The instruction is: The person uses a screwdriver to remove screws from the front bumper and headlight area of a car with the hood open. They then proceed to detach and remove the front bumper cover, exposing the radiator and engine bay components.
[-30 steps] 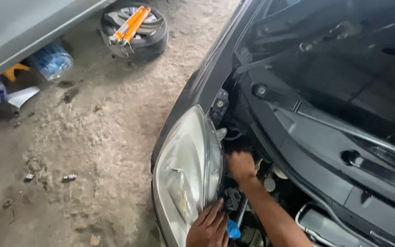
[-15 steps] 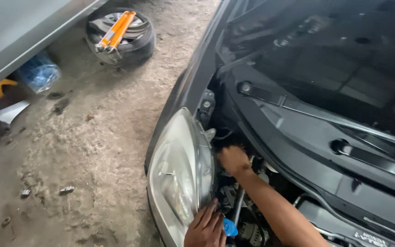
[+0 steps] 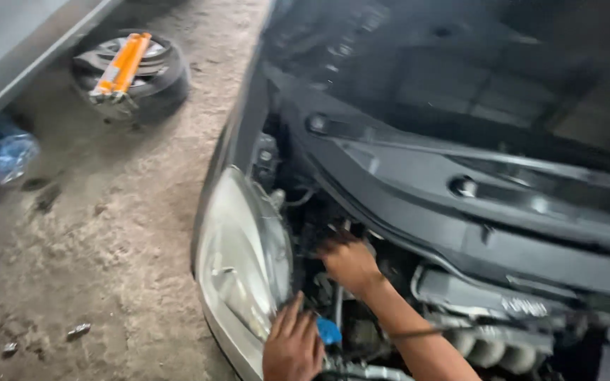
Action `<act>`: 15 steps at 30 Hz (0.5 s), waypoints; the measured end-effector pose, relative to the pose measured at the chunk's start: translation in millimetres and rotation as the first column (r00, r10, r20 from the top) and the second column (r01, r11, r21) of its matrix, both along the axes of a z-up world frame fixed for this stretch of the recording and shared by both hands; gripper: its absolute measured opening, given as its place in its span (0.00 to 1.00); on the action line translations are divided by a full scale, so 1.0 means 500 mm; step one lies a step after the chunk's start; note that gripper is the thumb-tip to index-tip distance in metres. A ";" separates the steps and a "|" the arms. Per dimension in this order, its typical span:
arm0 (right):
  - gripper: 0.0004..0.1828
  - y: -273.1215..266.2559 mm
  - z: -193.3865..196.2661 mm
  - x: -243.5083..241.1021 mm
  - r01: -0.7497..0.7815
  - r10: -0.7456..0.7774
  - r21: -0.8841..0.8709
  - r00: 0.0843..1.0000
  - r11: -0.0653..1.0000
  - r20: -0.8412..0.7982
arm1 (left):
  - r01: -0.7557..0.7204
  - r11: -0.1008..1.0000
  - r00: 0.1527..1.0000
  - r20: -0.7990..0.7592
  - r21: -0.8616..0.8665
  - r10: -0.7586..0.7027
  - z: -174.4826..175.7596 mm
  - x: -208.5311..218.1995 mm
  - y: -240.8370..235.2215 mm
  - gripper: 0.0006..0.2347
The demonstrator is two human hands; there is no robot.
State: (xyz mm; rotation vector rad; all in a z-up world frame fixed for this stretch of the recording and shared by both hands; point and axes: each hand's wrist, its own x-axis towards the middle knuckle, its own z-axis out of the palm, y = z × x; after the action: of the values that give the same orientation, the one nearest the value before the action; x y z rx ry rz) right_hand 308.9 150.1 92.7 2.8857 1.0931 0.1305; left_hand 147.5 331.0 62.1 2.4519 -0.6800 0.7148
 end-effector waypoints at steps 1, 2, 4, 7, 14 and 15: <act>0.23 -0.020 0.031 -0.047 -0.064 0.053 0.145 0.995 0.987 0.080 | -0.022 1.000 1.000 -0.008 0.017 0.022 0.001 -0.006 -0.005 0.18; 0.23 -0.051 0.027 -0.087 -0.043 0.032 0.147 0.997 0.988 0.076 | -0.001 1.000 1.000 -0.012 0.018 0.001 -0.008 -0.004 -0.005 0.18; 0.10 -0.112 0.015 -0.179 -0.033 -0.061 0.398 0.973 0.917 0.221 | 0.022 0.993 0.986 -0.164 0.112 -0.003 -0.027 -0.008 -0.008 0.18; 0.20 -0.176 0.029 -0.359 0.280 -0.367 0.513 0.927 0.812 0.075 | -0.037 0.997 0.997 -0.059 0.073 0.041 -0.004 -0.013 -0.024 0.13; 0.12 -0.302 -0.133 -0.763 0.816 -0.784 0.552 0.452 0.171 -0.425 | -0.023 0.997 0.993 0.120 0.076 0.014 0.005 -0.040 -0.046 0.10; 0.15 -0.320 -0.159 -0.821 0.928 -0.795 0.369 0.186 -0.052 -0.578 | -0.042 0.996 0.997 0.060 0.074 0.038 -0.006 -0.058 -0.048 0.12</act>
State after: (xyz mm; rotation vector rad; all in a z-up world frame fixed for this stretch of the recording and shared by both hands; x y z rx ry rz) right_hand -101.4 -10.0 13.1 3.5037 -1.4465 0.2056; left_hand 118.7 307.1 59.1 2.5282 -0.6932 0.7925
